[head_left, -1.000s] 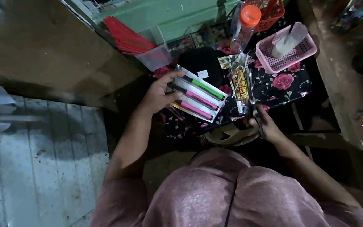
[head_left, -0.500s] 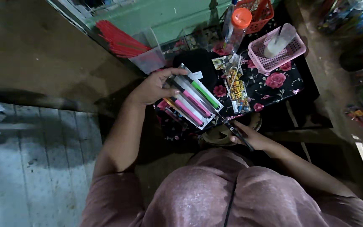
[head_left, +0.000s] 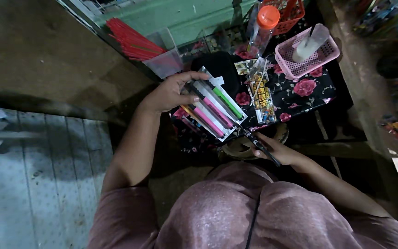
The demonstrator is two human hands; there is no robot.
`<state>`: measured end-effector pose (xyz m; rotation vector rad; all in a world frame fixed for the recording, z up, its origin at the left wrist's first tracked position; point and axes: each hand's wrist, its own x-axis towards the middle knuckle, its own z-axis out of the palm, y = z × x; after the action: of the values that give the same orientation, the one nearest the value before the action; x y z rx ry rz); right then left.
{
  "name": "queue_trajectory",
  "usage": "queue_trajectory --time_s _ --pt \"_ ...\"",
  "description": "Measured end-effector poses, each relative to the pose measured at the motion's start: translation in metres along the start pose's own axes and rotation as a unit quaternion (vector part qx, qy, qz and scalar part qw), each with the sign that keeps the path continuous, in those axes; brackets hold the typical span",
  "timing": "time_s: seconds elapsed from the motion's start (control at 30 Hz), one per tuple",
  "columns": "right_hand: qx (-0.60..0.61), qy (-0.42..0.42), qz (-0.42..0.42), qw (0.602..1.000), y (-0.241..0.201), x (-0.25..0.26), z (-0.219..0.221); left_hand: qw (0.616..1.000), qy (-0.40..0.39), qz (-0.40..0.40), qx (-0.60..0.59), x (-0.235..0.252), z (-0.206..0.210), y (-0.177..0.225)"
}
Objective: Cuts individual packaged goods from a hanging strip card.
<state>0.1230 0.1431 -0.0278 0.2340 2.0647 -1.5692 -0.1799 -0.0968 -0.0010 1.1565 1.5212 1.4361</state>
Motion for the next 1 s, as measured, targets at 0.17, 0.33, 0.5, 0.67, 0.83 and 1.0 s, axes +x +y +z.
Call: queue_trajectory --time_s 0.17,0.33,0.5,0.67,0.83,1.0 --pt "-0.004 0.005 -0.003 1.0 0.0 0.003 0.004 1.0 -0.018 -0.005 -0.004 0.0 -0.001 0.002" --pt "-0.019 0.027 0.003 0.999 -0.004 0.003 0.009 1.0 -0.019 -0.002 0.008 0.0 -0.002 0.004" --pt "0.008 0.053 -0.003 0.999 -0.004 0.002 0.01 1.0 -0.015 -0.001 0.009 -0.001 -0.003 0.002" --pt "0.04 0.038 -0.008 0.998 -0.003 -0.001 0.009 0.999 -0.021 0.0 -0.024 -0.001 -0.002 -0.004" --pt "0.06 0.006 -0.006 0.998 -0.008 0.003 0.011 0.998 -0.053 0.006 -0.013 0.002 0.01 -0.008" --pt "0.073 0.001 -0.006 0.997 -0.005 0.007 0.013 0.998 -0.061 0.001 -0.023 0.001 0.011 -0.013"
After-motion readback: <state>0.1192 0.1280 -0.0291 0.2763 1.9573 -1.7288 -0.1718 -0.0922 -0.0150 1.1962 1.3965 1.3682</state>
